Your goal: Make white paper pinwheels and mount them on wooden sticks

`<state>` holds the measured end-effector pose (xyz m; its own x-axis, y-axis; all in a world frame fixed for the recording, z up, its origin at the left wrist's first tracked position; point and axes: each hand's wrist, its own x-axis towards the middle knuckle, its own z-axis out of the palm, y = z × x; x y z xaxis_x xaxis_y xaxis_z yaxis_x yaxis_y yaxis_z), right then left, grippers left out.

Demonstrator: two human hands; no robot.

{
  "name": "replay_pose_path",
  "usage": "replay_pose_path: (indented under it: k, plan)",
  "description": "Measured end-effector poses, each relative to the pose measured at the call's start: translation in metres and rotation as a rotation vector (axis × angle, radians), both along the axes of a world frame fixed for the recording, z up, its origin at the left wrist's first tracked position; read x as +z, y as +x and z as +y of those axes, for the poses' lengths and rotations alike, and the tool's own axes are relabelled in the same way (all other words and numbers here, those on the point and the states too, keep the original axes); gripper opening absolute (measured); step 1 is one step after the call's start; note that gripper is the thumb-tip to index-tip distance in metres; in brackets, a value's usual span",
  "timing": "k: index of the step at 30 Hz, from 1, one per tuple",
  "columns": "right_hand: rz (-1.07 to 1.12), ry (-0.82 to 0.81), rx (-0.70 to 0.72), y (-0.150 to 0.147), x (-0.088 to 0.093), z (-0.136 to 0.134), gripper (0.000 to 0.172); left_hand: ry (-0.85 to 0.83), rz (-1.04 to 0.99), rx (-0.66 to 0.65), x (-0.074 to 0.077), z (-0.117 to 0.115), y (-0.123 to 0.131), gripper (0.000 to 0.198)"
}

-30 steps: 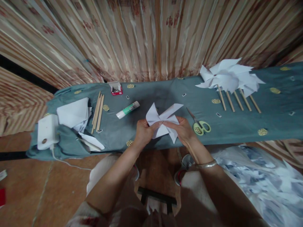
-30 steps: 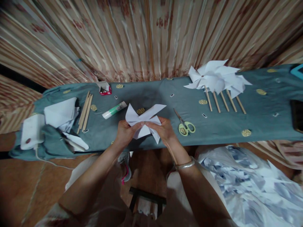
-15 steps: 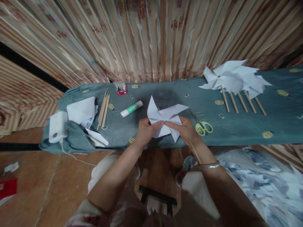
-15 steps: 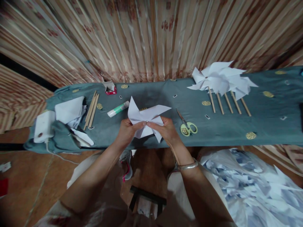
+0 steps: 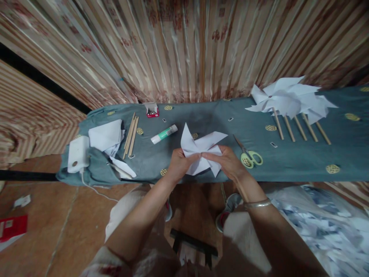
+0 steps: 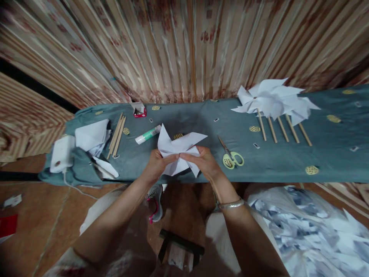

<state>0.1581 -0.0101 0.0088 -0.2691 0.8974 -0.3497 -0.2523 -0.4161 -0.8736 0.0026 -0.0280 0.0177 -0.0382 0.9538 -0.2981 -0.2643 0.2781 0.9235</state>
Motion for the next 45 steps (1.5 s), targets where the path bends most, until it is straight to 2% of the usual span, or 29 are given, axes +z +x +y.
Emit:
replay_pose_path:
  k: [8,19,25,31,38,42,45]
  plan:
    - [-0.029,0.022,-0.022,-0.005,-0.002,-0.001,0.037,0.009,0.008,0.003,-0.001,0.001,-0.003,0.025]
    - [-0.024,0.029,0.023,-0.01,-0.003,0.0,0.036,0.0,0.048,-0.03,-0.003,-0.003,-0.011,0.031]
    - [-0.028,0.011,-0.067,-0.007,-0.006,0.007,0.038,0.061,-0.009,-0.074,-0.002,-0.002,-0.014,0.04]
    - [-0.006,-0.003,-0.159,0.009,-0.008,0.018,0.034,0.112,0.107,0.022,0.002,0.001,-0.032,0.039]
    - [-0.006,0.009,-0.218,0.016,-0.006,0.02,0.037,0.106,0.143,0.119,0.005,0.005,-0.061,0.035]
    - [-0.013,0.04,-0.22,0.016,-0.005,0.02,0.039,0.124,0.176,0.092,0.007,0.008,-0.068,0.03]
    - [-0.003,0.034,-0.224,0.015,-0.004,0.02,0.04,0.129,0.217,0.014,0.008,0.008,-0.067,0.029]
